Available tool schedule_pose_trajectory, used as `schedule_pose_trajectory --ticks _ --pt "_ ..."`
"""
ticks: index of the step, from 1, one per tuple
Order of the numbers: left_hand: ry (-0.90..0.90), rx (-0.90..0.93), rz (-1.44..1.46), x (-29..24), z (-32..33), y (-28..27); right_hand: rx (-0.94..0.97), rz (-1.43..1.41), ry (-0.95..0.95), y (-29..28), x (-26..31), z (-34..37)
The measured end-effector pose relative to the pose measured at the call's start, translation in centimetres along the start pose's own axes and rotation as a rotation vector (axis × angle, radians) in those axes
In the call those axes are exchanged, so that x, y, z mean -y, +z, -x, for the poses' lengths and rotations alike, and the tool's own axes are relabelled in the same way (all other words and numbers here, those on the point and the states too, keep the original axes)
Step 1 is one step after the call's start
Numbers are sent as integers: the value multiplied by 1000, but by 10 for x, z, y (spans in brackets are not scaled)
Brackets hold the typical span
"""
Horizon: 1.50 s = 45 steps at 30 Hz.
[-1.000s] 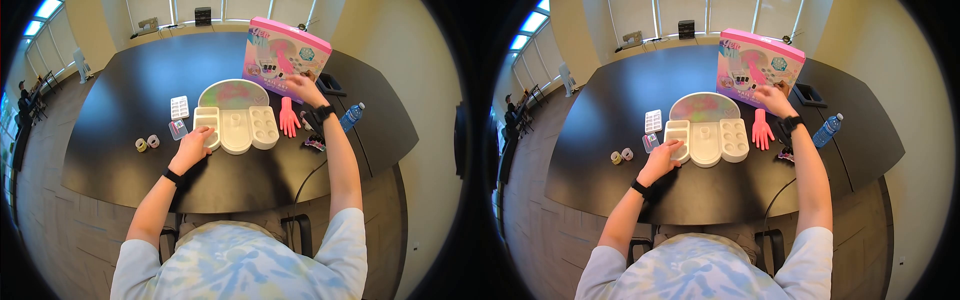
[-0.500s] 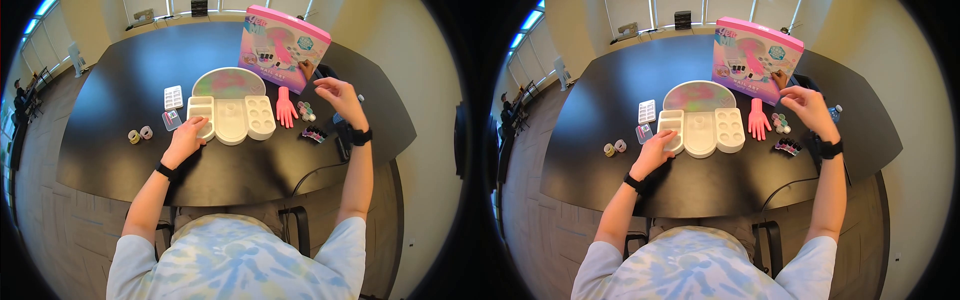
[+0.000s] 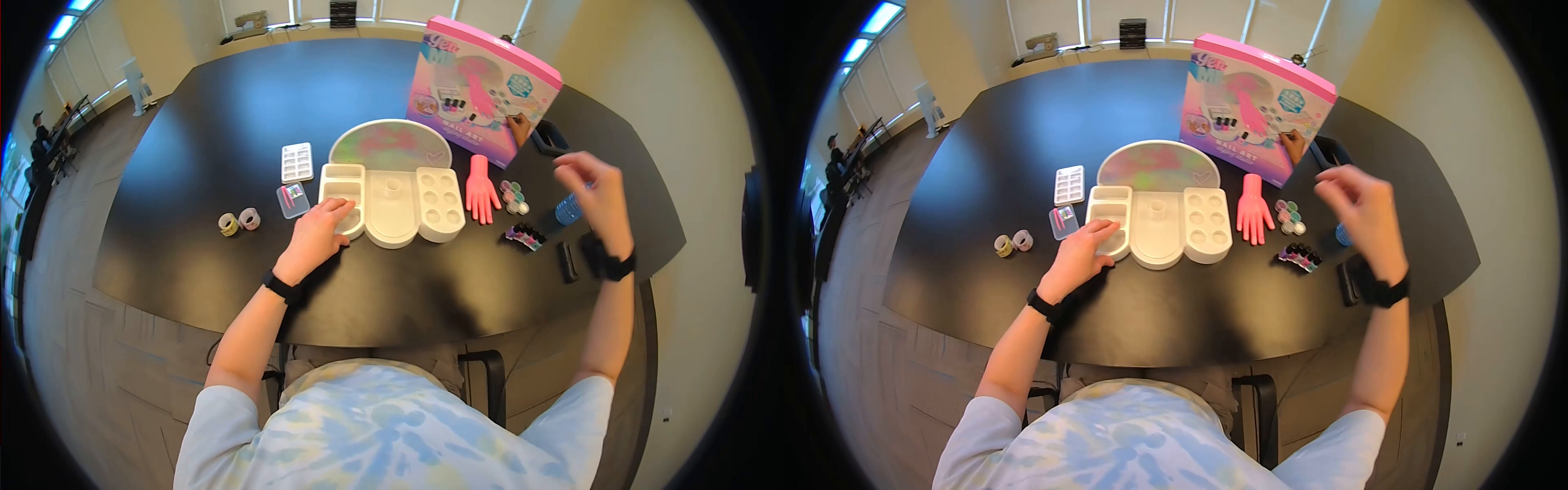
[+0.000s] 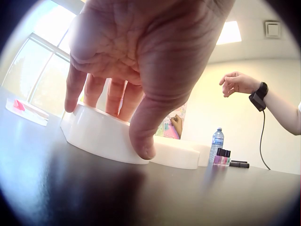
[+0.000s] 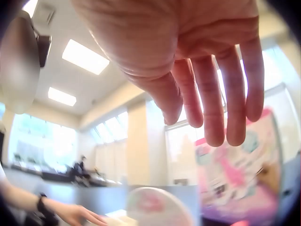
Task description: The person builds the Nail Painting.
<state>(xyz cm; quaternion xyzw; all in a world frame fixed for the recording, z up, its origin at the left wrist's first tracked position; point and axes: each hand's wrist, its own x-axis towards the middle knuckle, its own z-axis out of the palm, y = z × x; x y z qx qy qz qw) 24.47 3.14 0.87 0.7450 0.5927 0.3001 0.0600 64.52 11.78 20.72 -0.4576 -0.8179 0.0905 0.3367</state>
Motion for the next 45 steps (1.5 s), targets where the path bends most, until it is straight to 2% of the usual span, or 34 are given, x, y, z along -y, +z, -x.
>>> schedule_pose_trajectory --ticks 2,4,6,8,10,14,15,16,17,21,22,24,26,27,28,30,33,40,42,44,45 --pt "-16 18 1 0 0 -1 133 -405 76 46 13 7" --pt "-7 1 -5 2 0 0 183 -587 69 89 10 9" --pt "1 -21 -2 5 1 3 187 -802 148 115 24 6" --pt "-6 -14 0 6 2 4 154 -897 148 141 23 6" --pt "-18 -17 -4 6 3 4 14 -898 206 163 12 6" --pt "-60 3 11 7 1 6 -23 -669 357 208 -31 23" --pt "-55 -9 9 7 2 6 -23 -663 358 219 -43 26" --pt "-50 -18 12 6 4 7 -46 -502 296 228 -55 31" --pt "-29 -43 -1 5 5 6 -70 -335 237 228 -64 37" --pt "-43 -21 28 1 2 3 -79 -345 276 210 -73 13" --pt "-41 -22 24 2 2 3 -196 -192 224 201 -71 3" --pt "-31 -16 22 0 2 2 -263 -62 185 199 -92 -24" --pt "-68 13 19 -2 1 0 -265 208 254 210 -108 -42" --pt "-77 18 22 -5 0 -2 -124 241 377 216 -114 -51" --pt "-72 15 20 -5 1 -2 -130 241 376 223 -119 -55" --pt "-92 7 39 -5 2 -2 17 331 623 240 -131 -65" --pt "-95 16 36 -5 2 -3 98 266 720 251 -140 -66" --pt "-31 -21 37 -3 2 -1 94 390 722 251 -134 -57" --pt "-62 1 27 -3 2 -2 32 286 636 252 -141 -56" --pt "-50 -4 23 -3 2 -2 56 238 654 245 -145 -59" --pt "-37 -6 19 -3 2 -2 12 209 604 240 -144 -62"
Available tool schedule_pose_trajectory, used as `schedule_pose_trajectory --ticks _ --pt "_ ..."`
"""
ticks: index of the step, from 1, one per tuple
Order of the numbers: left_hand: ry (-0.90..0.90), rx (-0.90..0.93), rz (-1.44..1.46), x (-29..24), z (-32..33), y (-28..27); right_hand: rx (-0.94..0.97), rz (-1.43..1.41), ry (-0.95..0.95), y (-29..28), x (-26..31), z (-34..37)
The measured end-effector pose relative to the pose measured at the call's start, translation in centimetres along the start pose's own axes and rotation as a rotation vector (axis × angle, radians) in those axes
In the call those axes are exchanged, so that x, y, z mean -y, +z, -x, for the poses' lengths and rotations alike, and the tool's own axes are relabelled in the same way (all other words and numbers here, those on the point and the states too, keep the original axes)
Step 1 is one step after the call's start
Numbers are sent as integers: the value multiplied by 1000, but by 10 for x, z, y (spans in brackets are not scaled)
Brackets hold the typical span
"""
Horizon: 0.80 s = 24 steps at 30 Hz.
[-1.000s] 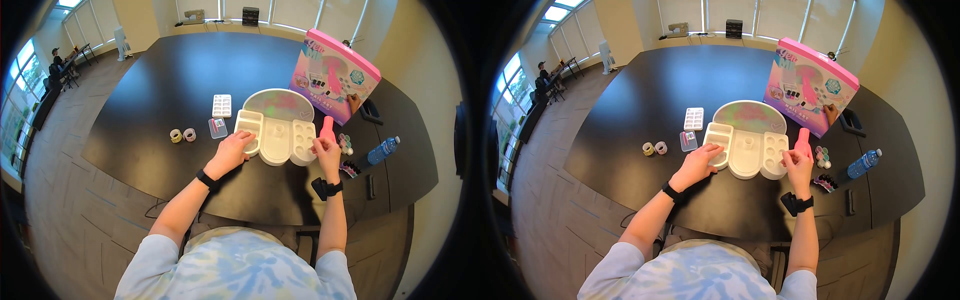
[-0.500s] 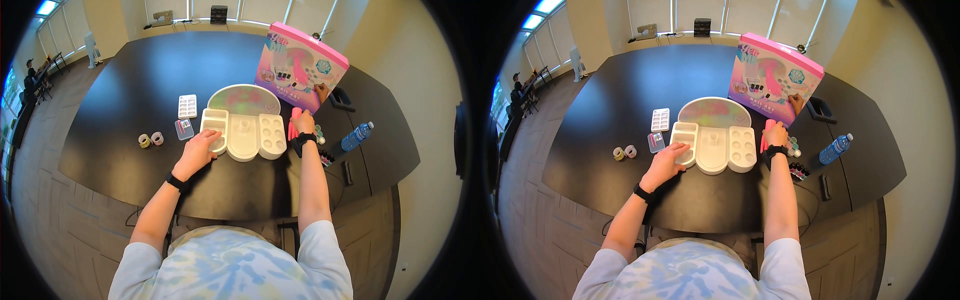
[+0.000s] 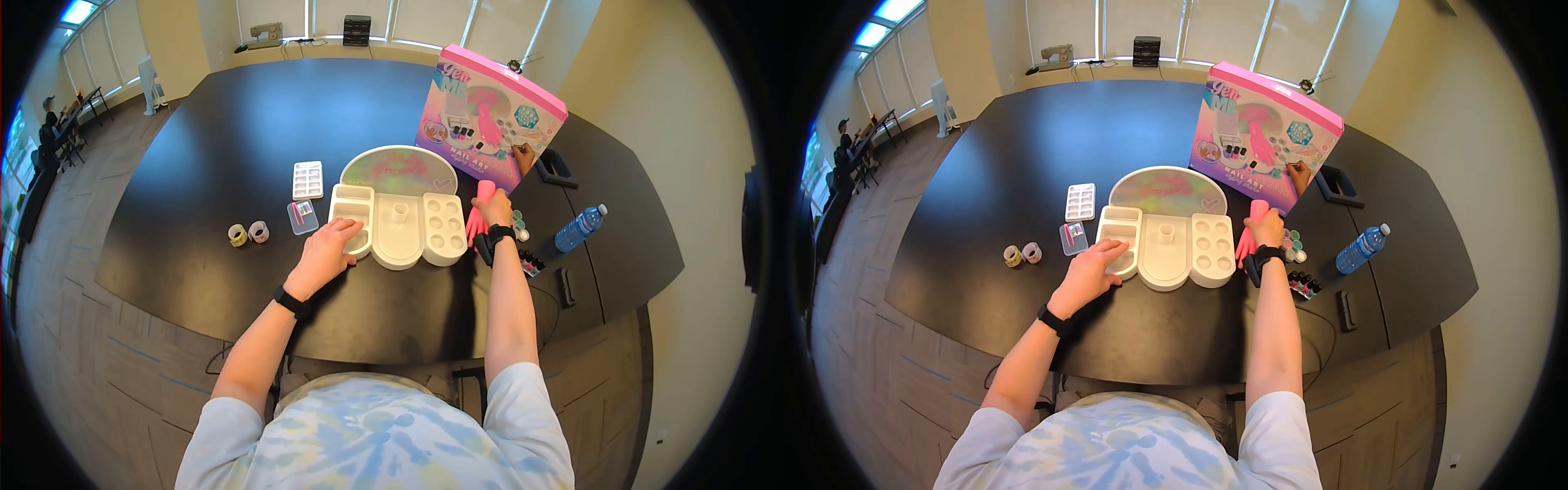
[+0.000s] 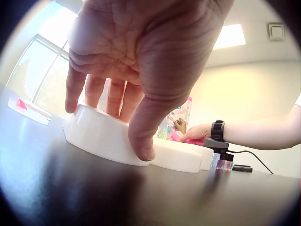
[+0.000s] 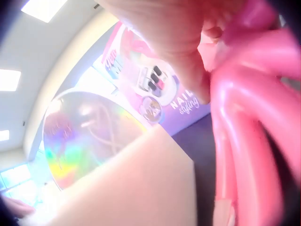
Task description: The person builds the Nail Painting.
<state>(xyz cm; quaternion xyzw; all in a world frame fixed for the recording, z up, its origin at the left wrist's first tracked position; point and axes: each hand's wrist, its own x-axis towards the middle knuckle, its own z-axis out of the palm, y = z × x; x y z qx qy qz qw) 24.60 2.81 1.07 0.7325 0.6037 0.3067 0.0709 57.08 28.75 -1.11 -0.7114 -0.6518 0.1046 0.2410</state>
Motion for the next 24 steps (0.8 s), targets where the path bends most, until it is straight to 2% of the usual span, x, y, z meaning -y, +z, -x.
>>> schedule_pose_trajectory --ticks 3,5,6,7,9,10,11,13,15,17,18,24 --pt "-23 29 -6 2 0 0 -88 -57 -53 -30 14 5" --pt "47 -26 -126 5 -3 -1 -9 -390 -208 -56 24 7" --pt "117 -79 -242 6 -7 -2 75 -390 -237 -78 42 21" --pt "119 -82 -245 6 -13 -3 72 -392 -239 -83 53 27" --pt "-9 -123 211 3 -33 -8 546 -884 -317 -83 68 38" --pt "-114 -60 413 -2 -43 -11 673 -906 -333 -76 78 46" --pt "-114 -58 413 -4 -54 -9 800 -927 -349 -69 89 55" --pt "-357 67 872 -2 -73 4 906 -876 -378 -38 99 60" --pt "-339 89 858 -1 -84 16 943 -888 -370 -14 104 63" --pt "-442 187 974 -9 -89 21 950 -897 -339 -4 108 66" --pt "-438 194 1039 -11 -91 22 947 -898 -345 1 109 65" --pt "-472 156 917 -5 -103 32 898 -898 -345 9 116 70"
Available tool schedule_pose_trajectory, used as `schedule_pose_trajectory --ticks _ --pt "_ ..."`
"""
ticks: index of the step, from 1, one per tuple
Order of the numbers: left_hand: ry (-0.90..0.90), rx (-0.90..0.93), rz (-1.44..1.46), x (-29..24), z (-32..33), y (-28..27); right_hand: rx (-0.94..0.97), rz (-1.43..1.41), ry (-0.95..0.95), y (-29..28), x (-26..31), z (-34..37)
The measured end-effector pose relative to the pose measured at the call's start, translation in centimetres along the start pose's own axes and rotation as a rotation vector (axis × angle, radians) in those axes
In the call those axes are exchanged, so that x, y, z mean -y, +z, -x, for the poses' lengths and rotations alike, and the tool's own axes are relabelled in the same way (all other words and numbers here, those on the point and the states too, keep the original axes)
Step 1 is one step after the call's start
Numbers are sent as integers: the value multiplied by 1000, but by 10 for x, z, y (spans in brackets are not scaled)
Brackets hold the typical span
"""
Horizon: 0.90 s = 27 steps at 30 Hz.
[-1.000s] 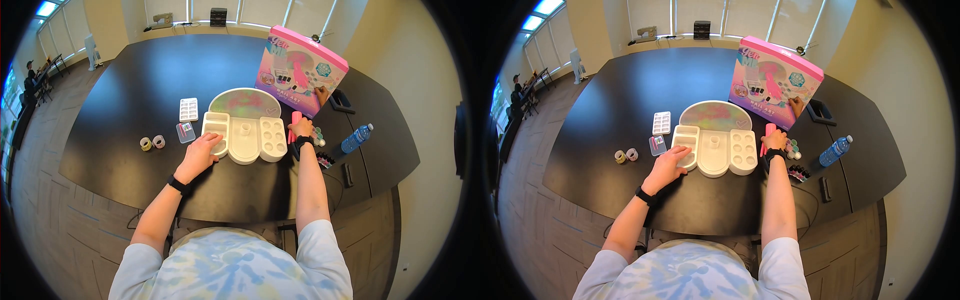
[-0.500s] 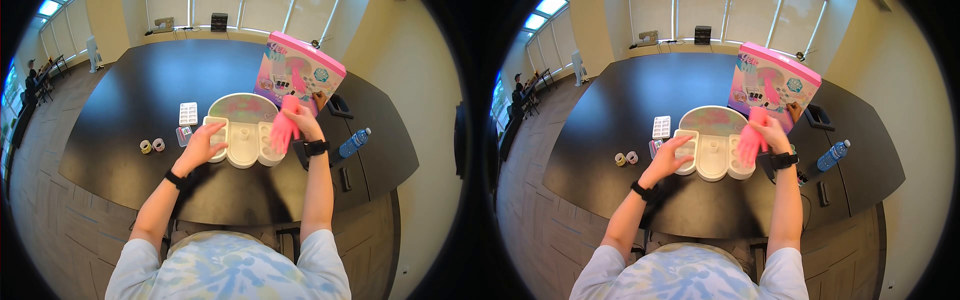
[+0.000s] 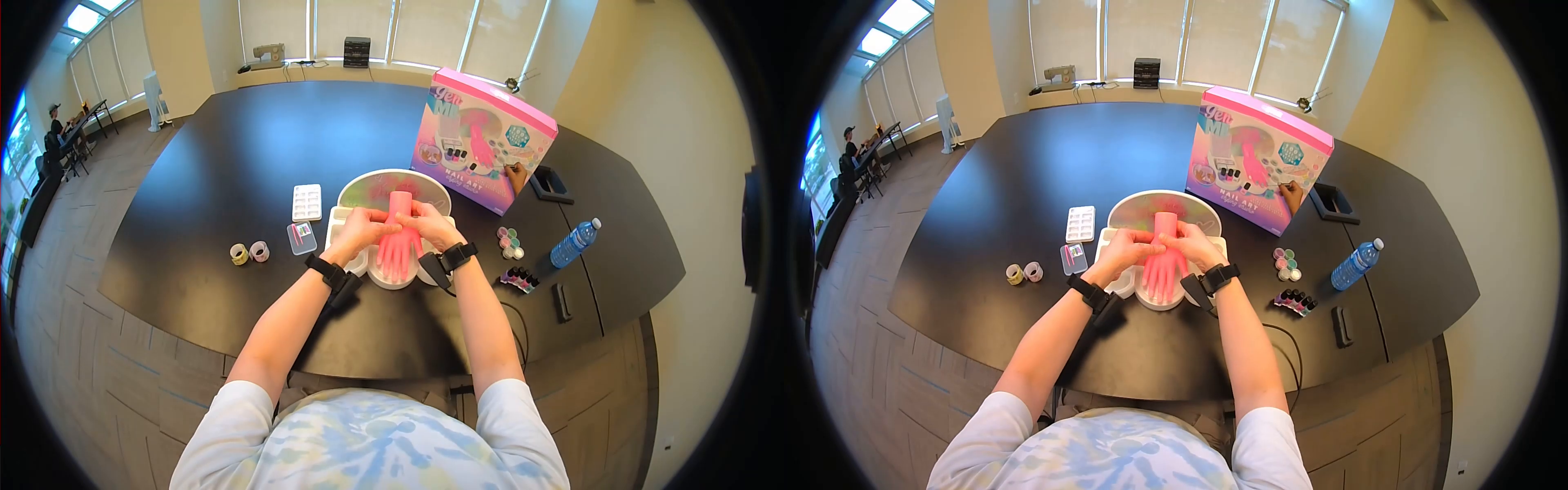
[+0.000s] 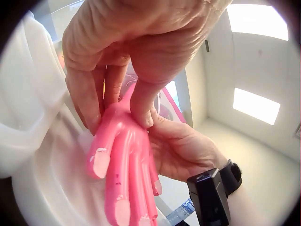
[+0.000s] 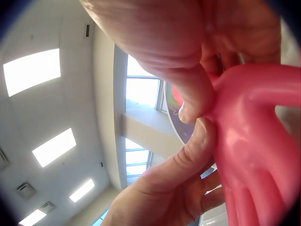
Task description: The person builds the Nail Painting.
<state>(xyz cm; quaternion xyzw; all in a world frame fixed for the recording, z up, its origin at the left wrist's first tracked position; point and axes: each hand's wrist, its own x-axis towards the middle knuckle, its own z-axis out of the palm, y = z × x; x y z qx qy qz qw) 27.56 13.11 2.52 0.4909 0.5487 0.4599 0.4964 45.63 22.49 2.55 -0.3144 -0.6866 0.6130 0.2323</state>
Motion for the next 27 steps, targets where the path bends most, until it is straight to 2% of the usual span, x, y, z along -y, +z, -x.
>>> schedule_pose_trajectory --ticks 2,5,9,13,16,18,27 --pt "-5 -21 -24 3 -2 1 -137 209 -72 3 -3 -2" --pt "-10 -58 -57 6 -4 2 -243 377 -47 8 -2 2" --pt "-14 -128 -69 11 -7 3 -307 392 -80 11 -14 -3" --pt "-19 -111 -66 17 -14 -1 -325 431 -52 14 -9 -4" --pt "-4 -124 -110 16 -12 0 -340 433 -40 16 -10 -3" --pt "3 -156 -282 18 -15 1 -350 411 -39 19 -12 -2" --pt "95 -180 -359 25 -16 2 -418 410 -20 27 -10 5"
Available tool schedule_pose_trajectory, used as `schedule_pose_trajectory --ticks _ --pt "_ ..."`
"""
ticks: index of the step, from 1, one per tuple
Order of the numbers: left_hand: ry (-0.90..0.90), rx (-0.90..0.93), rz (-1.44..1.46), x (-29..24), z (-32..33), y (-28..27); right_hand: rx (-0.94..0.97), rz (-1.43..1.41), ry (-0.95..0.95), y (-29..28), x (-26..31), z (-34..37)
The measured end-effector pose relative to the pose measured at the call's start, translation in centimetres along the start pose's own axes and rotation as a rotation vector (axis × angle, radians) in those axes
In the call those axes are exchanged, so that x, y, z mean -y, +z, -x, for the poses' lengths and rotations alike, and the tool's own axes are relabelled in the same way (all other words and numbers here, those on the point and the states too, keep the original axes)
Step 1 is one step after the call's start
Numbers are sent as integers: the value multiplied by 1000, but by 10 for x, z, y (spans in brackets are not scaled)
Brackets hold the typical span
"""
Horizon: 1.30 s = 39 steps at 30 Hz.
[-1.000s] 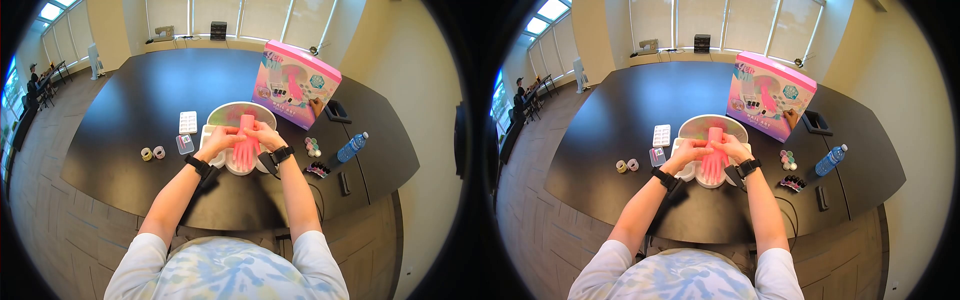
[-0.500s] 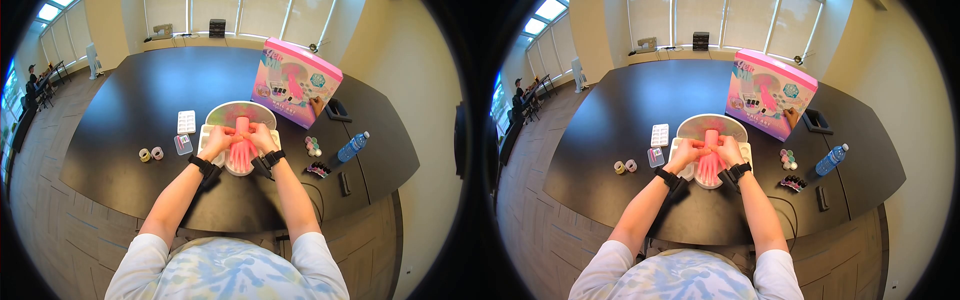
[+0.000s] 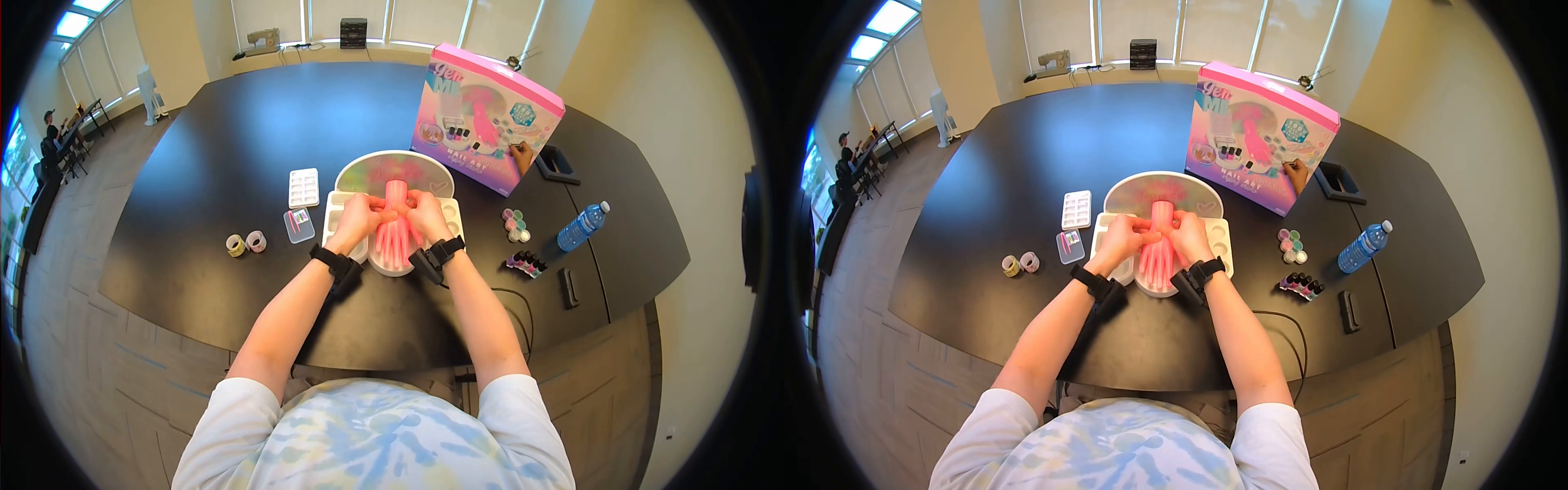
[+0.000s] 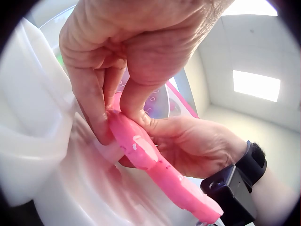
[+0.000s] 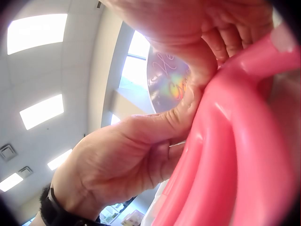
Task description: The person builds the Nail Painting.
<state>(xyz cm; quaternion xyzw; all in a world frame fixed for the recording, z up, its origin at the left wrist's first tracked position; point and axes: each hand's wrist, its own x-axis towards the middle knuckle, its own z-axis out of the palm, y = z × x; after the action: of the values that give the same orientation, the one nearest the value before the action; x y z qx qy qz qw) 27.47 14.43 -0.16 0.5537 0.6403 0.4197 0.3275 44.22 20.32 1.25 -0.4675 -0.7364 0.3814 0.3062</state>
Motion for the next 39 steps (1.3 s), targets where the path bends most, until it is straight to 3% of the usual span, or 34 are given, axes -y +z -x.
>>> schedule_pose_trajectory --ticks 3,14,22,25,27,29,30,31,33,36,39 --pt "10 -15 -5 2 -1 3 -46 -12 -76 4 -3 2" --pt "84 -134 -131 -3 3 7 -37 -4 8 11 -12 -8" --pt "-5 -64 14 -1 -1 5 -24 -11 37 11 -7 -6" --pt "19 -102 -30 -4 1 3 -137 1 -57 21 -22 -12" --pt "24 -97 -197 -26 14 -9 -131 -6 -36 22 -23 -11" --pt "68 -203 -246 -15 -5 -32 -124 -14 -18 22 -21 -12" --pt "10 -284 -130 -23 -7 -54 -134 -4 -11 21 -19 -10" --pt "-27 -492 -202 -37 -6 -74 -144 3 0 21 -16 -8" --pt "-175 -603 -347 -19 -29 -119 -128 8 5 18 -9 -5" --pt "-397 -466 -673 16 -51 -144 -83 18 36 15 -6 -3" --pt "-443 -396 -806 37 -55 -132 -77 -6 72 16 -5 -4"
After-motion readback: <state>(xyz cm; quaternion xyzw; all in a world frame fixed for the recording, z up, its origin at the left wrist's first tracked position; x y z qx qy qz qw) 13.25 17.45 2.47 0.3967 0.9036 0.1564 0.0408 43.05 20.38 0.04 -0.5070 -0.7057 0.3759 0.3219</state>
